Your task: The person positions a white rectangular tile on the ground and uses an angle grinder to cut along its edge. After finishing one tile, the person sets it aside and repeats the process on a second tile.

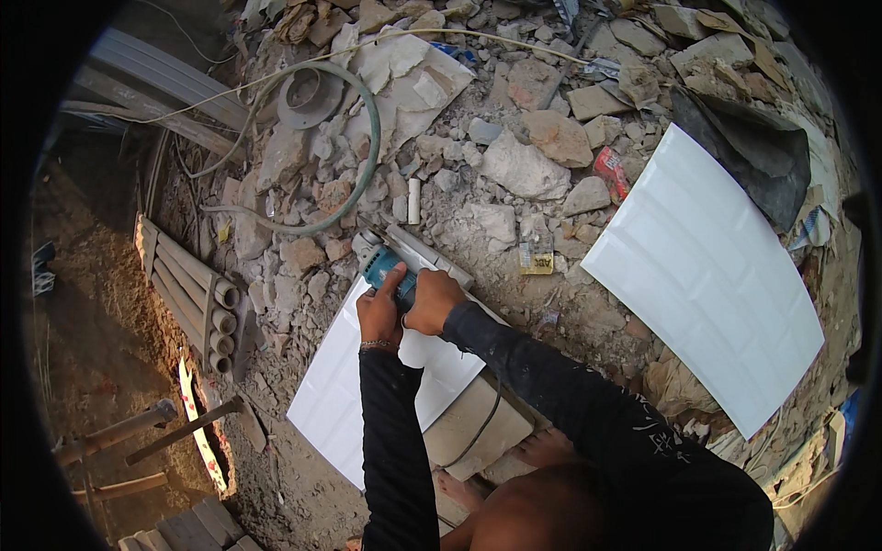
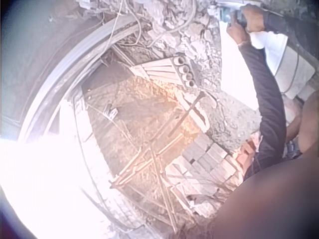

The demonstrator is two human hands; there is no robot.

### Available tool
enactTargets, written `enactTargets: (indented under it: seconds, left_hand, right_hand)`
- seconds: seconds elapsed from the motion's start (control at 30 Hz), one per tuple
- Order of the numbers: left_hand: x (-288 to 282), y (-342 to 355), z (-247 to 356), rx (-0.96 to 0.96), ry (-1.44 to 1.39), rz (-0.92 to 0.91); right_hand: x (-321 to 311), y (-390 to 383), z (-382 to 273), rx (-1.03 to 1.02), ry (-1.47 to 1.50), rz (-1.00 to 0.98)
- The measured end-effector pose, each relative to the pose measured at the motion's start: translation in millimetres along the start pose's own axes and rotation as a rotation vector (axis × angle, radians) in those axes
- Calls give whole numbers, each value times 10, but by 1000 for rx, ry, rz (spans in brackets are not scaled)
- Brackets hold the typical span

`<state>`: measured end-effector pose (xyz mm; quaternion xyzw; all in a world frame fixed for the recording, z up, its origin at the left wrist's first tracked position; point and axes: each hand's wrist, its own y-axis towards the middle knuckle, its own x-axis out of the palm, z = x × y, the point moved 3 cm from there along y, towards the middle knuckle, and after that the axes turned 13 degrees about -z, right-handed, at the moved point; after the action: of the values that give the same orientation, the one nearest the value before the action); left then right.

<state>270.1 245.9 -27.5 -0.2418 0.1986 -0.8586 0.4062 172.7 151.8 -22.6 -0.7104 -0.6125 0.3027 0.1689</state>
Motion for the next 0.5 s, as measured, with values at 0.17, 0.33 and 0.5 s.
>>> enactTargets:
  seconds: [0.17,0.33,0.5]
  left_hand:
    - [8,-1,16,12,20,3]
    - [19,-20,10,-7,33,19]
    - [39,-45,-2,-11,12,7]
  right_hand:
    - [1,7,-6,-7,-19,21]
    - [-5,-20,11,-8,-14,19]
    - [-1,-36,24,-6,-17,5]
